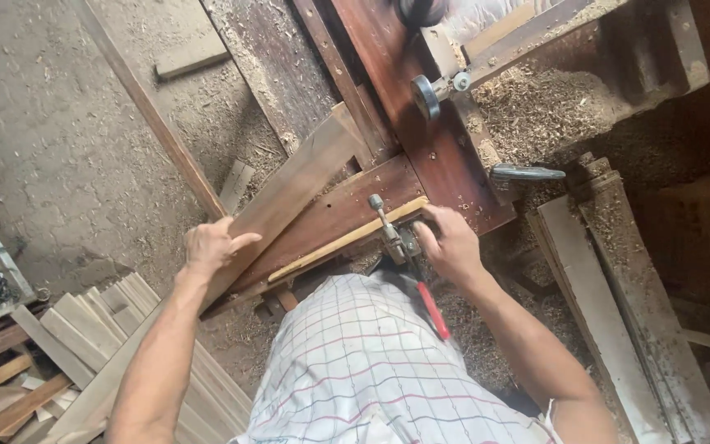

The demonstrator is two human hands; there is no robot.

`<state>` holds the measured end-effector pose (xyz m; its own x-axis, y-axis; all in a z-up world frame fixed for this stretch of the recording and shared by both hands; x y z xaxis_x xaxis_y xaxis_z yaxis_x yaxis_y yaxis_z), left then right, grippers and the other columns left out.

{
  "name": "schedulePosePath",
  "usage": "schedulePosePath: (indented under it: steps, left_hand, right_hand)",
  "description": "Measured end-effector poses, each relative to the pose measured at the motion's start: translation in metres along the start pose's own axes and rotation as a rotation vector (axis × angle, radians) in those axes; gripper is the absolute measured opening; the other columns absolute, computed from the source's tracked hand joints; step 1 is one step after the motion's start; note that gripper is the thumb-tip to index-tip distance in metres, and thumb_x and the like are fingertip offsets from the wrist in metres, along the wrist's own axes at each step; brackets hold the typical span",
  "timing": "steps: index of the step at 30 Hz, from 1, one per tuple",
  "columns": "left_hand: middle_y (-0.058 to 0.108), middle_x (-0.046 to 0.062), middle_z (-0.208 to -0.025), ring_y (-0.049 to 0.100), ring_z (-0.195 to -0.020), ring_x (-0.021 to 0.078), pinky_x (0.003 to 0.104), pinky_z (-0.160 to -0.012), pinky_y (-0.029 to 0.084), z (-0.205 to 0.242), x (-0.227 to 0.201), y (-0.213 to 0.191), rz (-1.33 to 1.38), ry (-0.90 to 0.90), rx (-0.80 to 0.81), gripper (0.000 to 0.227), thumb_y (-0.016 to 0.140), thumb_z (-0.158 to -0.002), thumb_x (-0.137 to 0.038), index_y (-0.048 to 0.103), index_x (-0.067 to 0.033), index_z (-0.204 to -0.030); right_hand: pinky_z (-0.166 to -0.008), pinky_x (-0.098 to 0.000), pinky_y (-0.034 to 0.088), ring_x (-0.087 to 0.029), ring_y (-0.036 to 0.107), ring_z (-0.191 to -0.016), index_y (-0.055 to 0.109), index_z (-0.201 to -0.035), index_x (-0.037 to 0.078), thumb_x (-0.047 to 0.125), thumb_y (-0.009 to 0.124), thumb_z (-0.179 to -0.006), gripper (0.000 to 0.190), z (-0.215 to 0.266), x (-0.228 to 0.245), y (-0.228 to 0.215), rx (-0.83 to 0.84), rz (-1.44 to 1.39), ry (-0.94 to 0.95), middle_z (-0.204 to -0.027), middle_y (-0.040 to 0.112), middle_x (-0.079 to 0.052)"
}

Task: Processing wooden boards using a stationary shaper table and a clamping jig.

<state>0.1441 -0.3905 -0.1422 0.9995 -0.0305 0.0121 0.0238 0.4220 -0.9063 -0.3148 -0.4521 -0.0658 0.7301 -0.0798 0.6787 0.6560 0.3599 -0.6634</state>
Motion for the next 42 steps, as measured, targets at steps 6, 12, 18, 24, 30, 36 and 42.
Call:
schedulePosePath:
  steps: [6,12,18,24,30,36,42]
  left_hand:
    - [0.066,0.007,-0.062,0.067,-0.056,0.0275,0.043,-0.053,0.051,0.016,-0.013,-0.012,0.323,0.032,-0.169,0.065,0.057,-0.08,-0.081,0.075,-0.0197,-0.089]
    - [0.069,0.012,-0.068,0.071,-0.068,0.0321,0.048,-0.066,0.054,0.004,-0.042,0.013,0.375,-0.123,0.115,0.069,0.061,-0.076,-0.082,0.066,-0.0131,-0.075]
    - [0.066,0.016,-0.068,0.066,-0.068,0.0366,0.049,-0.065,0.051,-0.016,-0.079,-0.001,0.531,-0.196,-0.13,0.072,0.072,-0.071,-0.077,0.061,-0.0055,-0.067]
    - [0.069,0.013,-0.071,0.069,-0.069,0.03,0.046,-0.064,0.053,-0.076,-0.166,-0.015,0.573,0.035,-0.241,0.07,0.069,-0.073,-0.077,0.068,-0.0077,-0.067]
    - [0.073,0.014,-0.08,0.072,-0.077,0.0317,0.048,-0.065,0.056,-0.093,-0.199,-0.04,0.294,0.078,-0.044,0.07,0.058,-0.086,-0.077,0.079,-0.0091,-0.086]
    - [0.067,0.018,-0.12,0.057,-0.12,0.0329,0.054,-0.097,0.045,-0.063,-0.219,-0.065,0.106,0.176,0.112,0.066,0.06,-0.094,-0.067,0.074,-0.005,-0.112]
    - [0.032,0.03,-0.143,0.025,-0.136,0.0469,0.061,-0.106,0.024,-0.03,-0.226,-0.073,0.159,0.279,-0.159,0.076,0.087,-0.048,-0.061,0.073,-0.0133,-0.106]
  right_hand:
    - [-0.121,-0.054,0.031,-0.042,0.048,-0.136,0.061,-0.138,0.004,0.022,0.067,-0.099,0.044,-0.111,-0.008,0.015,-0.269,0.231,-0.461,-0.139,0.058,-0.022]
    - [-0.122,-0.0525,0.029,-0.041,0.032,-0.152,0.05,-0.151,0.004,0.034,0.058,-0.101,0.059,-0.071,-0.05,0.006,-0.172,0.457,-0.417,-0.162,0.038,-0.023]
    - [-0.117,-0.0598,0.024,-0.043,0.03,-0.146,0.043,-0.149,0.004,0.038,0.068,-0.088,0.074,0.037,-0.07,0.016,-0.275,0.573,-0.08,-0.158,0.033,-0.023]
    - [-0.119,-0.0515,0.033,-0.041,0.041,-0.146,0.058,-0.138,0.006,0.022,0.072,-0.091,0.051,0.063,-0.064,0.018,-0.375,0.222,-0.068,-0.151,0.05,-0.02]
    - [-0.123,-0.0493,0.033,-0.041,0.04,-0.148,0.06,-0.139,0.008,0.026,0.071,-0.094,0.049,-0.026,0.002,0.019,-0.288,0.12,-0.393,-0.151,0.052,-0.02]
    - [-0.124,-0.054,0.009,-0.039,0.018,-0.154,0.042,-0.153,0.013,0.055,0.063,-0.089,0.079,-0.074,-0.013,0.055,-0.023,0.385,-0.286,-0.161,0.034,-0.014]
    - [-0.126,-0.0541,0.009,-0.039,0.018,-0.156,0.041,-0.157,0.013,0.053,0.062,-0.094,0.078,-0.073,-0.027,0.059,-0.047,0.376,-0.344,-0.166,0.031,-0.014]
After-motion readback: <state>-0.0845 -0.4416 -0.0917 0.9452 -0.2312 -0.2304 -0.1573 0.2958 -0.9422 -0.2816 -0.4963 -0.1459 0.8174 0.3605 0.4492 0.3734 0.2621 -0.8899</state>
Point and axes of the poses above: each hand's wrist, its own z-axis away from the middle knuckle, its own y-axis out of the palm, x = y × z, the point moved 5 cm from there along -z, towards the middle knuckle
